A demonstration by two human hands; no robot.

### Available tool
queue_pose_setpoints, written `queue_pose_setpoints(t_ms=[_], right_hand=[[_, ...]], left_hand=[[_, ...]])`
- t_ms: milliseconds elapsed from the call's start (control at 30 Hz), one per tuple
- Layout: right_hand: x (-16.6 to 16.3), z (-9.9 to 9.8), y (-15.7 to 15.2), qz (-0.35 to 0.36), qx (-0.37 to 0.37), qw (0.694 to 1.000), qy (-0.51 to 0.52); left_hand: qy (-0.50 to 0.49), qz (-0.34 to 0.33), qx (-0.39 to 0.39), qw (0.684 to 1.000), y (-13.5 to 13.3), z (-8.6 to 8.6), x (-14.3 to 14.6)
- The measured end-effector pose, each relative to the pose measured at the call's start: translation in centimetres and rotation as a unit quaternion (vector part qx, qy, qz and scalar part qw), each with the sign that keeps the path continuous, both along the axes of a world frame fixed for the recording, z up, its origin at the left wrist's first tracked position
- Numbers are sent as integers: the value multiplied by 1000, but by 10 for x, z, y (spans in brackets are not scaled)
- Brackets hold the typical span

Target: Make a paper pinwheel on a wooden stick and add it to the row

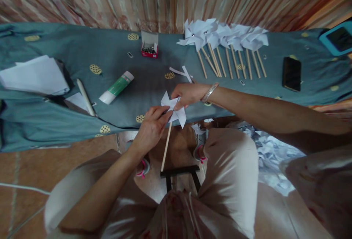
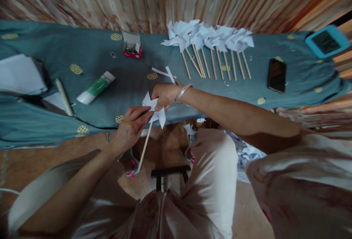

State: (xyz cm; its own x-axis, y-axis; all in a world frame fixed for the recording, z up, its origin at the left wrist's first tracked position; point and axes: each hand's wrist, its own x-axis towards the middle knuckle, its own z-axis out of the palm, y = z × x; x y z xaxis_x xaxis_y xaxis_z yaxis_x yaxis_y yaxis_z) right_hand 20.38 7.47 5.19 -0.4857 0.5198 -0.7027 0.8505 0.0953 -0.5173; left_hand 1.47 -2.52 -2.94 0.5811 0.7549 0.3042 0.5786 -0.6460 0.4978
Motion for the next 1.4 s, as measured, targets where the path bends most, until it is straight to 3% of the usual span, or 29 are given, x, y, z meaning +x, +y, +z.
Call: queue_pose_setpoints(t_ms=[400,867,1233,1400], right_hand=[[-2,-5,9,-8,-47,999,-6],[-4,-8,9,-24,-41,999,-18],[-23,15,-2,-44,-25,994,-97],[-23,14,-6,-44,7,994,-103]], left_hand=[[24,-2,-1,1000,3,2,0],[28,-5,-4,1000,4,-1,0],[5,-17,7,1000,4,0,-3],[20,-18,22,999,4,-1,-2]])
